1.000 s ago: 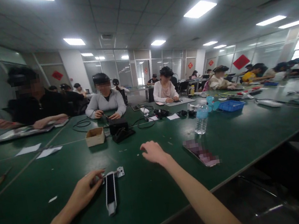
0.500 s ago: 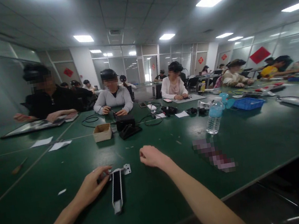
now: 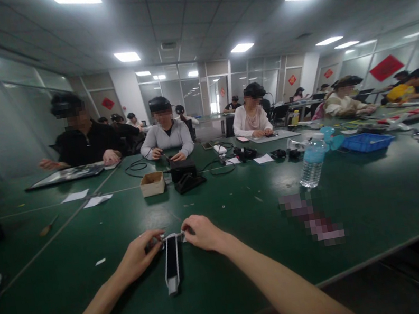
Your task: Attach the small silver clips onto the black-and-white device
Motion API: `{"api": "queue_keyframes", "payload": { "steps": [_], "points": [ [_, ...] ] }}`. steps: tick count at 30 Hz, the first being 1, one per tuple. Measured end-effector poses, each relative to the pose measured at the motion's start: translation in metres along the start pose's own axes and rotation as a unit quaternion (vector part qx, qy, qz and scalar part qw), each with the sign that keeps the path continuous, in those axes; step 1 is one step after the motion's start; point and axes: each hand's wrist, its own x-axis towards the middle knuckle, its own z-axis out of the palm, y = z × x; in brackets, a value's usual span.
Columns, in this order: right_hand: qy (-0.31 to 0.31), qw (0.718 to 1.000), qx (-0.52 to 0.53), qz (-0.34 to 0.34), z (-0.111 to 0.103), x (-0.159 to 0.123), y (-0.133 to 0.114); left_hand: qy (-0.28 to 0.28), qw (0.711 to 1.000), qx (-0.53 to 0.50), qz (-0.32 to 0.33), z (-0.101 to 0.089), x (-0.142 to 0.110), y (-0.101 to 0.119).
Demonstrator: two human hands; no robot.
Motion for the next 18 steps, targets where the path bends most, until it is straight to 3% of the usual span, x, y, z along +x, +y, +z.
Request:
{"api": "queue_keyframes", "payload": {
  "steps": [18],
  "points": [
    [-0.014, 1.000, -0.016, -0.004, -0.0003, 0.0015, 0.0028, -0.005, 1.000, 0.007, -0.005, -0.0016, 0.0058, -0.0018]
  ]
}}
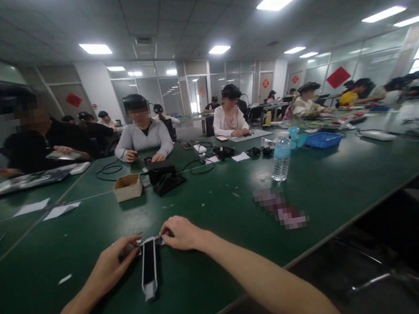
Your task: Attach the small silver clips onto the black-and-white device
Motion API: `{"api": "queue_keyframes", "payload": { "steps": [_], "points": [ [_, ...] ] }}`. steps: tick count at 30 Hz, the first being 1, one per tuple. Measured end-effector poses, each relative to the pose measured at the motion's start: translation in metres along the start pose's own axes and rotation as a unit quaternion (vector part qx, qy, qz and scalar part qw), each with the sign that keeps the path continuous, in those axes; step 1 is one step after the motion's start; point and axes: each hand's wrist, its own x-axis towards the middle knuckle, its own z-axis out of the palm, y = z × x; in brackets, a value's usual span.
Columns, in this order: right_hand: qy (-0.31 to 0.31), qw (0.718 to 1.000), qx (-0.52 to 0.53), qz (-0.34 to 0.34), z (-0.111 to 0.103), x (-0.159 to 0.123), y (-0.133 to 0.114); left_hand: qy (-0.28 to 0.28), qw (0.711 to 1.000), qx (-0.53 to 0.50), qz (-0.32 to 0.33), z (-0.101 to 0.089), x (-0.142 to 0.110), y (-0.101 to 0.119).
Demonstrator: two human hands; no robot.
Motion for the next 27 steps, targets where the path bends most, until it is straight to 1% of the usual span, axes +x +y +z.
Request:
{"api": "queue_keyframes", "payload": {
  "steps": [4, 10, 16, 23, 27],
  "points": [
    [-0.002, 1.000, 0.005, 0.006, -0.0011, 0.0002, -0.0001, -0.003, 1.000, -0.001, -0.004, -0.0012, 0.0019, 0.0011],
    [-0.022, 1.000, 0.016, 0.004, -0.0037, -0.0002, 0.0005, -0.003, 1.000, 0.005, -0.004, -0.0017, 0.0021, 0.0008],
    [-0.005, 1.000, 0.001, 0.002, -0.0025, 0.0008, 0.0039, -0.003, 1.000, 0.001, -0.003, -0.0009, 0.0018, -0.0025],
    [0.012, 1.000, 0.007, -0.001, -0.0010, 0.0003, 0.0001, -0.004, 1.000, -0.006, -0.010, -0.0035, 0.0025, 0.0028],
    [0.007, 1.000, 0.009, -0.002, 0.0000, 0.0005, 0.0010, -0.001, 1.000, -0.008, -0.015, -0.0043, 0.0028, 0.0050]
  ]
}}
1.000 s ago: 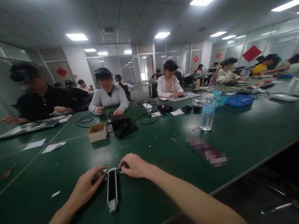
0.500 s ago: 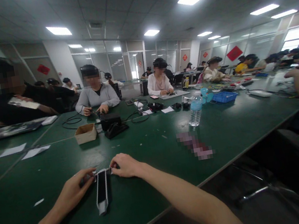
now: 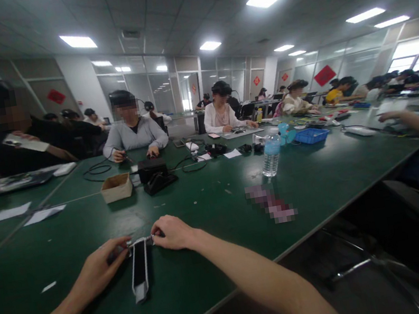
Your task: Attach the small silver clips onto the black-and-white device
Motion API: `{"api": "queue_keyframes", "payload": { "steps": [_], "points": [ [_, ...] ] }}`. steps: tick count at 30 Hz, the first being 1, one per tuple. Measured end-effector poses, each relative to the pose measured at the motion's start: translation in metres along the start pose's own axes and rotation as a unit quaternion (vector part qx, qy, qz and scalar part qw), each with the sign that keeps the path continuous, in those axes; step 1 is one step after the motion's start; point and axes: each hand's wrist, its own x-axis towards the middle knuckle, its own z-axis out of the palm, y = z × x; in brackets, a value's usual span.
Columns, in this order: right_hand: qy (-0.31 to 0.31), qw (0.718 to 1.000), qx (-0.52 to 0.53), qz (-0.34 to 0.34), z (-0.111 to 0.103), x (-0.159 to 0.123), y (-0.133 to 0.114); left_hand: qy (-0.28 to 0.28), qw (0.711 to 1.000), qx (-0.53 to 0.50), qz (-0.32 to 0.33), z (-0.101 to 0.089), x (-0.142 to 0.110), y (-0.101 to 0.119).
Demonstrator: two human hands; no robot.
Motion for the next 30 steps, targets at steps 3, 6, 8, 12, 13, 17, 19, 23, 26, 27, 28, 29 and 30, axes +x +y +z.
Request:
{"api": "queue_keyframes", "payload": {
  "steps": [3, 6, 8, 12, 13, 17, 19, 23, 26, 27, 28, 29, 30],
  "points": [
    [-0.006, 1.000, -0.004, 0.002, -0.0003, 0.0003, 0.0009, 0.001, 1.000, -0.002, 0.000, -0.0004, 0.0002, 0.0003],
    [-0.013, 1.000, -0.008, 0.004, -0.0018, 0.0002, 0.0000, -0.001, 1.000, -0.003, -0.001, -0.0005, 0.0000, -0.0003],
    [-0.017, 1.000, -0.009, 0.007, -0.0031, -0.0005, -0.0014, -0.002, 1.000, -0.002, 0.001, -0.0002, -0.0003, -0.0012],
    [-0.024, 1.000, -0.013, 0.011, -0.0055, -0.0020, -0.0040, 0.003, 1.000, 0.001, 0.011, 0.0009, -0.0013, -0.0020],
    [-0.024, 1.000, -0.014, 0.010, -0.0059, -0.0023, -0.0044, 0.004, 1.000, 0.002, 0.012, 0.0010, -0.0016, -0.0017],
    [-0.024, 0.999, -0.024, 0.004, -0.0053, -0.0023, -0.0050, 0.004, 1.000, 0.007, 0.012, 0.0005, -0.0024, 0.0005],
    [-0.017, 1.000, -0.027, 0.000, -0.0038, -0.0018, -0.0044, 0.001, 1.000, 0.009, 0.013, 0.0003, -0.0023, 0.0005],
    [0.006, 1.000, -0.016, 0.004, -0.0007, -0.0011, -0.0029, 0.001, 1.000, 0.012, 0.019, 0.0020, -0.0022, -0.0035],
    [0.001, 1.000, -0.005, 0.015, -0.0008, -0.0013, -0.0033, 0.002, 1.000, 0.014, 0.022, 0.0036, -0.0022, -0.0061],
    [-0.002, 1.000, -0.005, 0.018, -0.0013, -0.0014, -0.0037, 0.002, 1.000, 0.014, 0.022, 0.0038, -0.0022, -0.0063],
    [-0.005, 1.000, -0.005, 0.021, -0.0019, -0.0015, -0.0040, 0.002, 1.000, 0.014, 0.021, 0.0038, -0.0022, -0.0063],
    [-0.007, 1.000, -0.006, 0.022, -0.0027, -0.0017, -0.0044, 0.002, 1.000, 0.014, 0.021, 0.0037, -0.0022, -0.0060],
    [-0.008, 1.000, -0.006, 0.022, -0.0034, -0.0018, -0.0047, 0.003, 1.000, 0.015, 0.020, 0.0034, -0.0022, -0.0055]
  ]
}}
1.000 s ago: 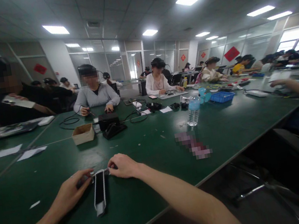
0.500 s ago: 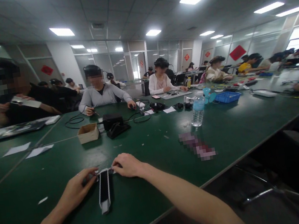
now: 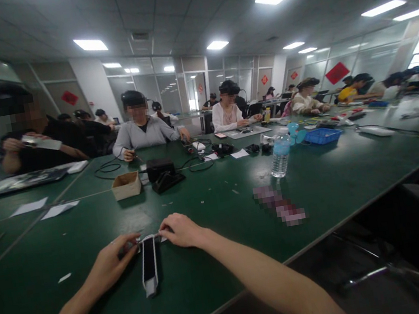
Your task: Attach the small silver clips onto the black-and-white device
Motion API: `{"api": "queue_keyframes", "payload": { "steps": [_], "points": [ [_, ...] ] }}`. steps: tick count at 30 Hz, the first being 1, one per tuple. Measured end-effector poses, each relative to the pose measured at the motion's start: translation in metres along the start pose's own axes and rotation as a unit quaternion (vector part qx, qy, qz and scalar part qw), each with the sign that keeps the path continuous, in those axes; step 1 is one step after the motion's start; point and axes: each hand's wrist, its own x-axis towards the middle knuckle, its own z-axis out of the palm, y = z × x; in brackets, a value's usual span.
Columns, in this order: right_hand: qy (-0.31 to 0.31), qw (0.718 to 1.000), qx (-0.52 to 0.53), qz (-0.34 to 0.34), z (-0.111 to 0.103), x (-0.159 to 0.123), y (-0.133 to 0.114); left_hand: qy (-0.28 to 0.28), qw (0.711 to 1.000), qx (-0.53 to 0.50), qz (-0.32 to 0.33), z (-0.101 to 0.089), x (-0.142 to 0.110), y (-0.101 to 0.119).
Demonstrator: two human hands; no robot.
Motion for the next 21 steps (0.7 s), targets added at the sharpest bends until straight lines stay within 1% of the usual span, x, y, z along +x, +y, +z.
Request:
{"api": "queue_keyframes", "payload": {
  "steps": [4, 8, 15, 21],
  "points": [
    [-0.006, 1.000, 0.004, -0.012, -0.0022, -0.0003, -0.0004, 0.000, 1.000, -0.005, -0.001, -0.0012, 0.0002, 0.0017],
    [-0.010, 1.000, 0.007, -0.007, -0.0013, -0.0002, 0.0004, 0.002, 1.000, -0.009, -0.002, -0.0008, 0.0004, 0.0017],
    [0.020, 0.999, 0.041, -0.001, 0.0057, -0.0003, 0.0034, 0.007, 1.000, -0.005, 0.000, 0.0008, -0.0010, 0.0029],
    [0.017, 0.999, 0.036, 0.009, 0.0052, -0.0012, 0.0009, 0.008, 1.000, -0.005, -0.003, 0.0019, -0.0026, 0.0044]
  ]
}}
